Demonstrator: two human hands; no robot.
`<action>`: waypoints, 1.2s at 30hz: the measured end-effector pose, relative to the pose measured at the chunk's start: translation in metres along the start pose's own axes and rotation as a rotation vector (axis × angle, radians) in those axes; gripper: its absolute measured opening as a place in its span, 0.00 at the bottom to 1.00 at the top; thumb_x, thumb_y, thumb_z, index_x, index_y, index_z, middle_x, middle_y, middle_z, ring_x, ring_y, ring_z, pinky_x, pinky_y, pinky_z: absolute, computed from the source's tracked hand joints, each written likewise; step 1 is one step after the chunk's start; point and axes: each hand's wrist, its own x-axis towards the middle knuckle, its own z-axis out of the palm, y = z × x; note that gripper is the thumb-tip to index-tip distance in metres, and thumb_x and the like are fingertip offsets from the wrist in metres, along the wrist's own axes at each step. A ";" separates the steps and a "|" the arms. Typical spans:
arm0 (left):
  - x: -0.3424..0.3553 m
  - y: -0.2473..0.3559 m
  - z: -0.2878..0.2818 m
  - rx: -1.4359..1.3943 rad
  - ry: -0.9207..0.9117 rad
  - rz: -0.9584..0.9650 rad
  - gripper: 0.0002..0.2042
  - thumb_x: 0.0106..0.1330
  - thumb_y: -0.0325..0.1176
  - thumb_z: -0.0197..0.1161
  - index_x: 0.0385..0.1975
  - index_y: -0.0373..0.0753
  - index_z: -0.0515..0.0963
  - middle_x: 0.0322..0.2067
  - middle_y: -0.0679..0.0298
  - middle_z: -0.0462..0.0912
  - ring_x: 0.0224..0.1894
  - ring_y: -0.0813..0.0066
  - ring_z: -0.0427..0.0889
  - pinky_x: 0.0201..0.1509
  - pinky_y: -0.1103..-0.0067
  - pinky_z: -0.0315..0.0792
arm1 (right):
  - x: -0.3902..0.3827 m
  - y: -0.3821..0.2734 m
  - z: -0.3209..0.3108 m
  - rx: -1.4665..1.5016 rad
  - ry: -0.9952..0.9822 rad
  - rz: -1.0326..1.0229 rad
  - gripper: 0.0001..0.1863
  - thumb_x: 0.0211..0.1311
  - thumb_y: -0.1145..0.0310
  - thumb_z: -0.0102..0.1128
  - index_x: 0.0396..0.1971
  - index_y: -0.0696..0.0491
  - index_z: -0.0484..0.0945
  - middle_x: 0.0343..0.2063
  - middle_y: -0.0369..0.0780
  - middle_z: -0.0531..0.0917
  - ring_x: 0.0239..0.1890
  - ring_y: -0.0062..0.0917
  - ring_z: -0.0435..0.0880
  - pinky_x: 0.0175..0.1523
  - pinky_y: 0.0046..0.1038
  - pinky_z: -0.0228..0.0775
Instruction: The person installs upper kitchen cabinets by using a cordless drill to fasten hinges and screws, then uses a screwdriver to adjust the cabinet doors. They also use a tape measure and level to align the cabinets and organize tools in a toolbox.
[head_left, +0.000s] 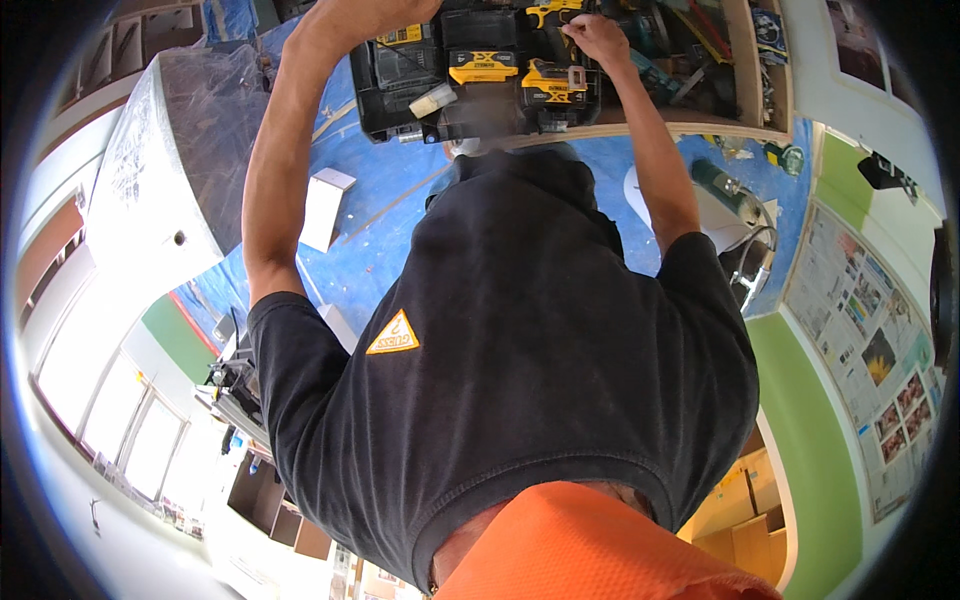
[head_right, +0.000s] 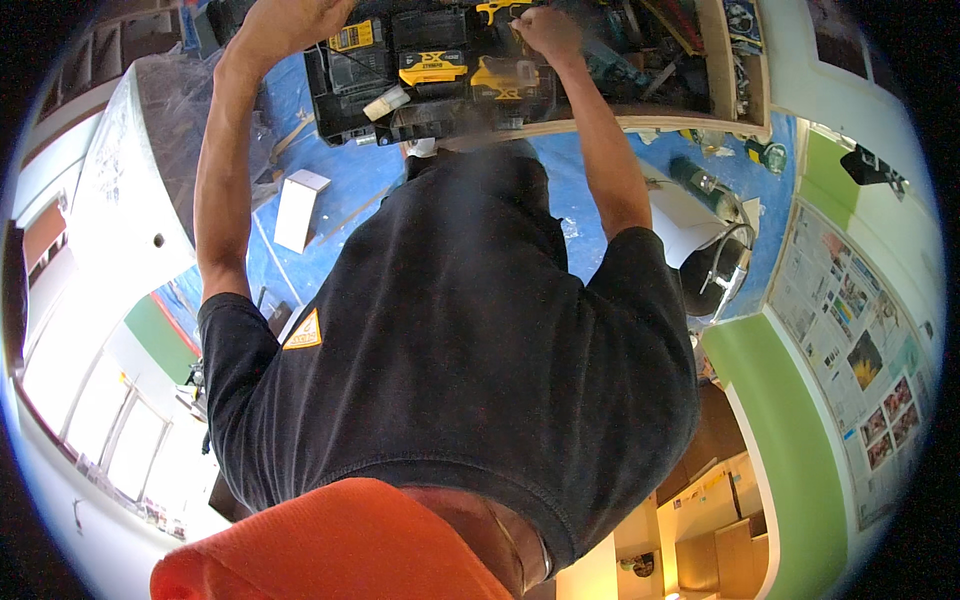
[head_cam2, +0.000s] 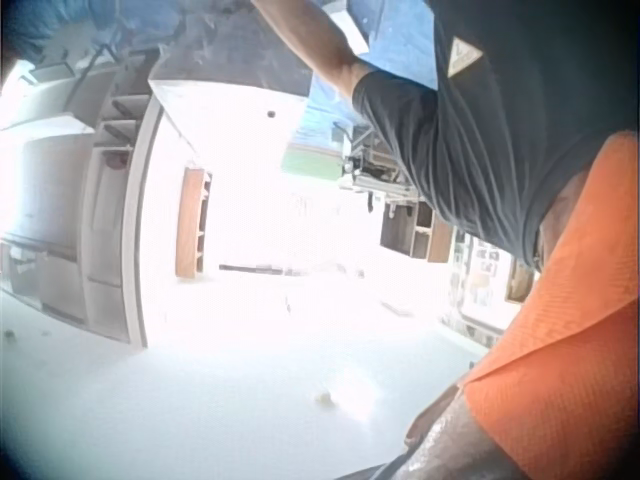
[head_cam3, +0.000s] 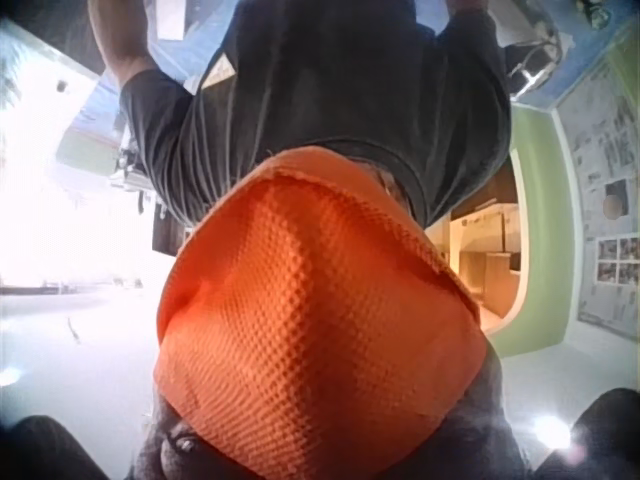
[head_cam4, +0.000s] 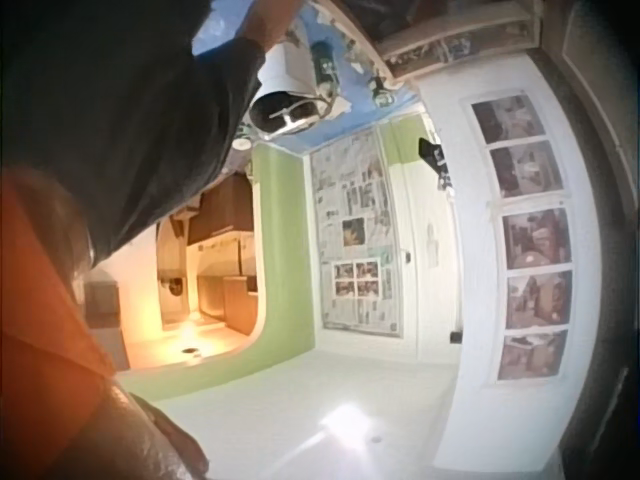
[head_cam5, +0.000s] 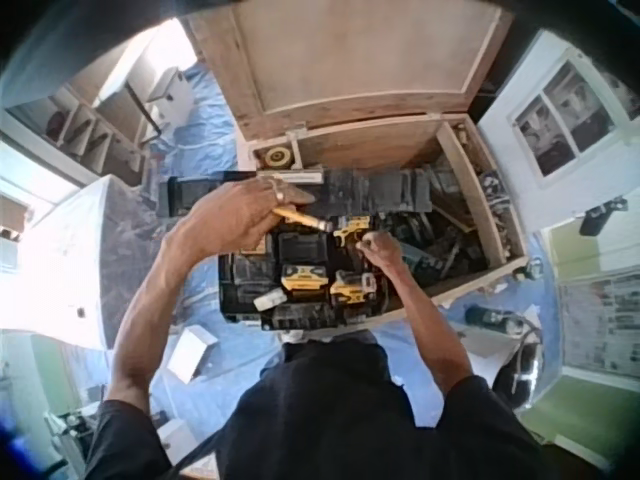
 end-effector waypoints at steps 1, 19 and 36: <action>-0.001 0.001 0.004 -0.007 -0.012 0.000 0.16 0.66 0.29 0.52 0.54 0.43 0.76 0.50 0.52 0.81 0.54 0.50 0.79 0.59 0.63 0.73 | -0.007 0.002 -0.001 0.034 0.167 -0.012 0.23 0.62 0.42 0.62 0.33 0.49 0.85 0.25 0.41 0.85 0.33 0.36 0.85 0.41 0.39 0.79; -0.108 0.066 0.209 0.161 -0.310 -0.237 0.28 0.65 0.22 0.54 0.67 0.48 0.68 0.52 0.52 0.77 0.57 0.52 0.75 0.59 0.64 0.75 | -0.095 0.064 0.081 1.998 -0.025 0.791 0.28 0.72 0.46 0.49 0.58 0.54 0.75 0.55 0.42 0.80 0.55 0.33 0.78 0.60 0.38 0.69; -0.101 -0.018 0.248 0.262 0.233 -0.321 0.23 0.63 0.22 0.58 0.59 0.50 0.76 0.62 0.67 0.73 0.69 0.64 0.65 0.78 0.59 0.47 | -0.119 0.056 0.074 1.553 0.077 0.677 0.28 0.72 0.48 0.50 0.62 0.52 0.70 0.54 0.42 0.78 0.54 0.30 0.78 0.57 0.37 0.71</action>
